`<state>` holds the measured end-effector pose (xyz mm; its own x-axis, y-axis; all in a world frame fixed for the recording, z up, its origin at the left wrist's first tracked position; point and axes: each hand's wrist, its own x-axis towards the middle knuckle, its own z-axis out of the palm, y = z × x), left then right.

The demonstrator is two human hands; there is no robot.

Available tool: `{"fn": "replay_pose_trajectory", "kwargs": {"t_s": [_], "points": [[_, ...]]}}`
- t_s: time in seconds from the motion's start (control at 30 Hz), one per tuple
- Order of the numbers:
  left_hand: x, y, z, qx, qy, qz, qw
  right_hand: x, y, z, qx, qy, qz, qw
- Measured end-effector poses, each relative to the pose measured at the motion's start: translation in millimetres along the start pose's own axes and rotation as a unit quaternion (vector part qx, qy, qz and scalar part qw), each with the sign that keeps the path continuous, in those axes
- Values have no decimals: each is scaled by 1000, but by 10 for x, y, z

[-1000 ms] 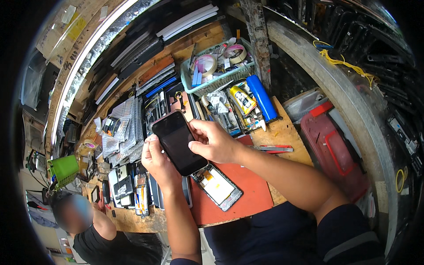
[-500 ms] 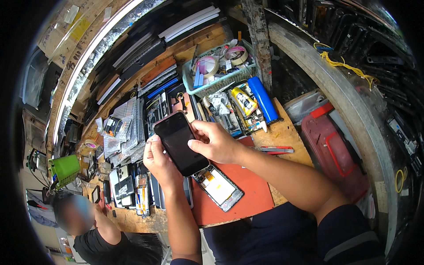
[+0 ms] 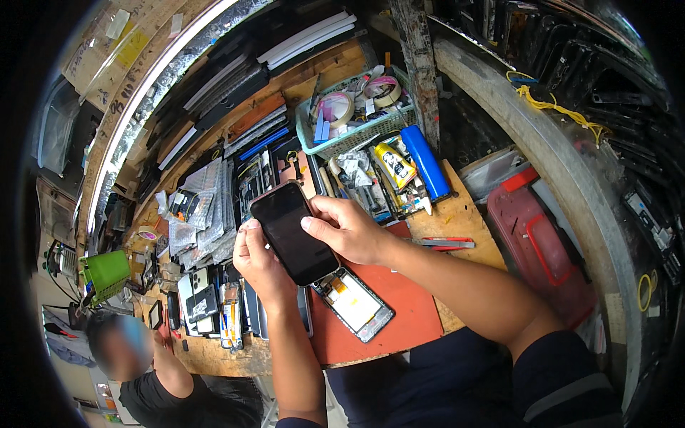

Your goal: The person handles a disassembled smartphone, removes the back cover, and inspects the internal components. They then pick up a different smartphone, turn it over, and place it back on the workbench among other devices and tools.

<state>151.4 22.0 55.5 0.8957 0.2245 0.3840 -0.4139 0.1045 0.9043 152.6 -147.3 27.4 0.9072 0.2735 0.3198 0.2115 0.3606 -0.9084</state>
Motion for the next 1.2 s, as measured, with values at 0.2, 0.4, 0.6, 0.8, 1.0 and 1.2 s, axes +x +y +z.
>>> {"fn": "replay_pose_trajectory", "kwargs": {"t_s": [0.2, 0.4, 0.6, 0.8, 1.0, 1.2], "points": [[-14, 21, 2, -10, 3, -9, 1000, -6, 62, -16, -22, -15, -27, 999], [2, 9, 16, -7, 4, -4, 1000, -6, 83, -8, -10, -6, -23, 1000], [8, 27, 10, -6, 22, -6, 1000, -28, -8, -38, -70, -53, 4, 996], [121, 25, -135, -21, 39, -16, 999, -60, -4, -46, -246, -127, -20, 961], [140, 33, -130, -11, 69, -13, 997, -27, 18, -10, -207, -86, 1, 974], [135, 2, -118, -13, 61, -14, 998, 16, 98, -51, -164, -70, -27, 984]]}}
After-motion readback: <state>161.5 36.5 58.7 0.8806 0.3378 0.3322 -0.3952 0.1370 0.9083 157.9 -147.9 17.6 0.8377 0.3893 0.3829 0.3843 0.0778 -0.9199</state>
